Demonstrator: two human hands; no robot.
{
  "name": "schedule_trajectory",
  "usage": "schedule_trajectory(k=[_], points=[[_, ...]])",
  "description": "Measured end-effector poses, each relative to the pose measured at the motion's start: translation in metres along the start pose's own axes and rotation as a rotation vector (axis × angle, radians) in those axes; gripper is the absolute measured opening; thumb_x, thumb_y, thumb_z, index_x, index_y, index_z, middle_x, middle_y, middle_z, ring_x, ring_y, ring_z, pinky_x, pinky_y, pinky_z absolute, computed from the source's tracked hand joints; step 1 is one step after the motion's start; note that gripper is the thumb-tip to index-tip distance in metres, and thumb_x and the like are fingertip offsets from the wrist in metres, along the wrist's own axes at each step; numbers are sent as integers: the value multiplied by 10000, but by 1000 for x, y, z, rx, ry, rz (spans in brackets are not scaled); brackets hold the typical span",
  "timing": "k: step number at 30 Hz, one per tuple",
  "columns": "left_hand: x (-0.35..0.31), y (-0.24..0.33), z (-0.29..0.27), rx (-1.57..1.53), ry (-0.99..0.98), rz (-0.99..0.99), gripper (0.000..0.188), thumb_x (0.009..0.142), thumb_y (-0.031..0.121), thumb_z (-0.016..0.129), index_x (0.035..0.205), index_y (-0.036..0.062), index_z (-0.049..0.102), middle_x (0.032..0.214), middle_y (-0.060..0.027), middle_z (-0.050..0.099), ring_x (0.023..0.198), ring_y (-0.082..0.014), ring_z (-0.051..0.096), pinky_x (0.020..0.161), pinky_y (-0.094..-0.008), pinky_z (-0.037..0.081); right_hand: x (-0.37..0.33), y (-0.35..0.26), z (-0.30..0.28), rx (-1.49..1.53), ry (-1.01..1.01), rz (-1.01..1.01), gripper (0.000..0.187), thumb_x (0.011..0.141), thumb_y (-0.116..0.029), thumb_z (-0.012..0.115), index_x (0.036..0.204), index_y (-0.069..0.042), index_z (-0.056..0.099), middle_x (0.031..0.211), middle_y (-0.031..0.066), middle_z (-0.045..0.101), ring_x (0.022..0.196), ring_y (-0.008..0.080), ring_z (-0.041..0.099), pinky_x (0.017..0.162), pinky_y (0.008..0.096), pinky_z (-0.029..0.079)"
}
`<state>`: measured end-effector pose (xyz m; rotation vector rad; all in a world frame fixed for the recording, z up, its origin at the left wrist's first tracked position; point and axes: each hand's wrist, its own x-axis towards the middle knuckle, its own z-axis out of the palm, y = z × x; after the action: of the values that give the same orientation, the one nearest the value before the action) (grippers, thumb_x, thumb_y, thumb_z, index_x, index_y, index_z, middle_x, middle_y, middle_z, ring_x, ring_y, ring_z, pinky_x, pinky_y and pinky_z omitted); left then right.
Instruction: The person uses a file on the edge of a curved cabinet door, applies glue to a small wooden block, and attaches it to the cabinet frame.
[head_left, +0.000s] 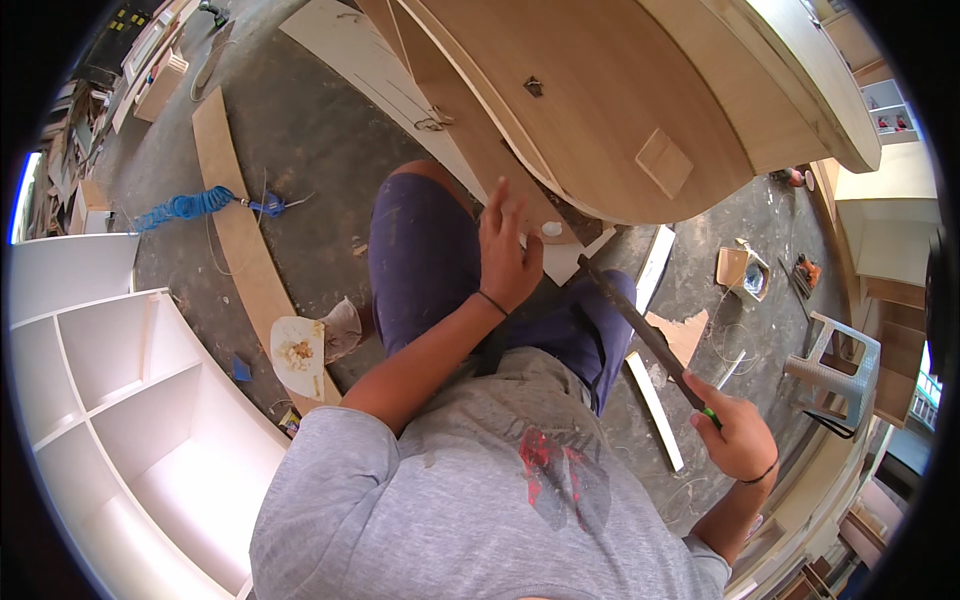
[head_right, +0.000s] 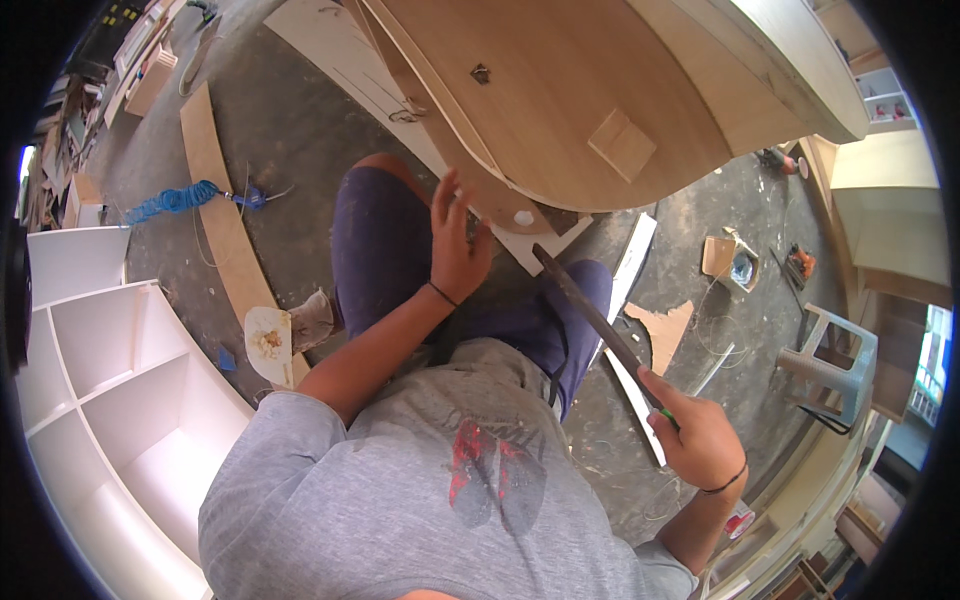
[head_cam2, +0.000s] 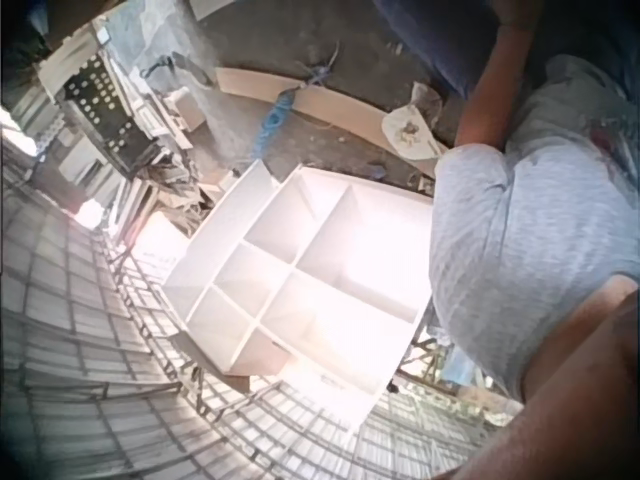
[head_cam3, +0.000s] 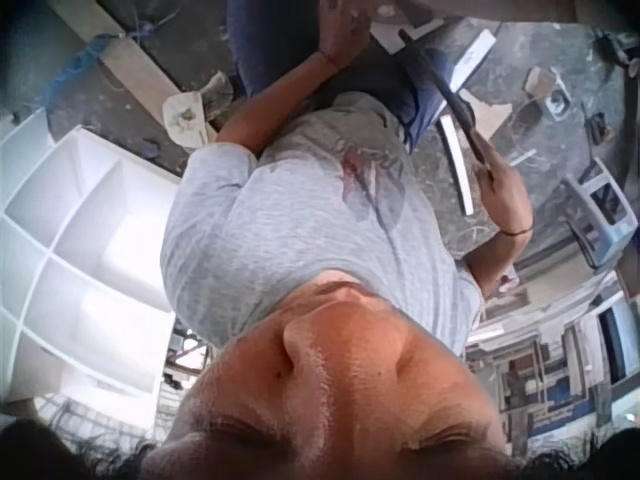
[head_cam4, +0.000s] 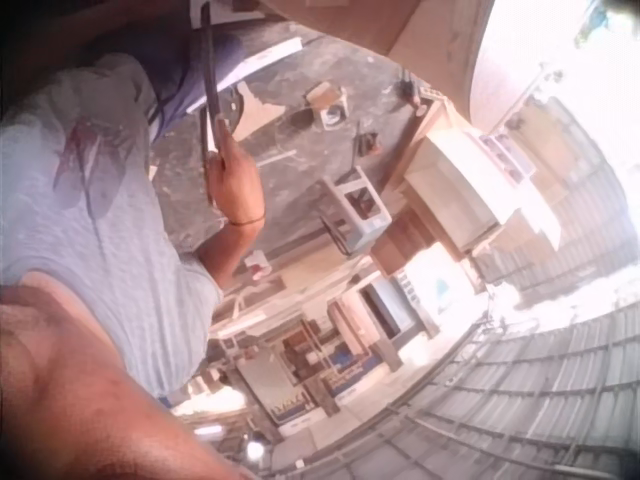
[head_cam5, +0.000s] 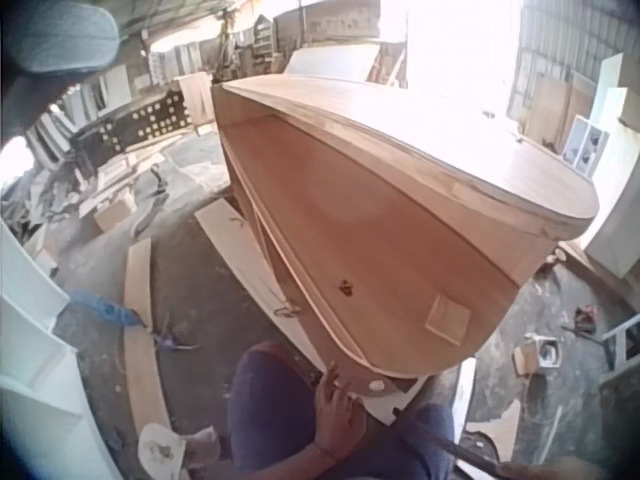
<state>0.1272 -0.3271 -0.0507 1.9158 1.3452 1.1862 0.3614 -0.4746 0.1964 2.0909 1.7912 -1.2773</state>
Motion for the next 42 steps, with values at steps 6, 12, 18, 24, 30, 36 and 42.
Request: schedule_trajectory(k=[6,12,18,24,30,36,42], points=[[35,4,3,-164,8,41,741,699,-71,451,1397,0,212,1452,-267,111,1333,-425,174,1073,-432,215,-8,-14,-20,-33,16,-126,530,748,16,588,1263,-35,474,661,195,537,606,364,537,598,362,430],[-3,-6,-6,-164,-154,127,683,768,-96,413,1402,-26,170,1474,-195,154,1364,-324,176,1078,-354,230,-9,-51,-53,-106,79,-210,523,769,-5,552,1282,-64,466,709,241,560,644,390,573,600,381,451],[49,-27,-11,-815,235,-440,547,922,111,379,1405,-22,161,1478,-150,148,1372,-248,135,1097,-323,153,79,-169,-81,-400,-68,-98,502,800,-39,510,1297,-80,454,724,234,555,653,372,564,630,407,437],[103,-43,-4,-768,159,-335,564,953,246,319,1407,-28,125,1487,-161,59,1380,-248,48,1106,-321,84,142,-208,-72,-660,59,-199,438,846,-62,473,1282,-98,468,1043,242,577,961,375,559,838,399,436],[83,-49,26,-749,141,-379,617,983,381,258,1408,-33,88,1495,-172,-29,1388,-249,-40,1114,-319,14,172,-211,-59,-611,-113,-108,439,840,-68,450,1278,-82,463,935,262,591,829,397,583,765,444,444],[82,-48,17,-840,84,-440,617,985,380,235,1410,-29,56,1493,-176,-52,1386,-250,-54,1113,-335,8,177,-210,-50,-724,-84,-181,500,814,-40,443,1311,-83,416,746,261,579,698,416,570,708,475,439],[65,-43,29,-691,98,-391,617,985,375,228,1411,-28,37,1491,-184,-49,1386,-260,-57,1114,-341,11,179,-195,-44,-771,-106,-284,508,804,-24,440,1311,-41,405,716,261,580,684,420,573,698,483,440]])
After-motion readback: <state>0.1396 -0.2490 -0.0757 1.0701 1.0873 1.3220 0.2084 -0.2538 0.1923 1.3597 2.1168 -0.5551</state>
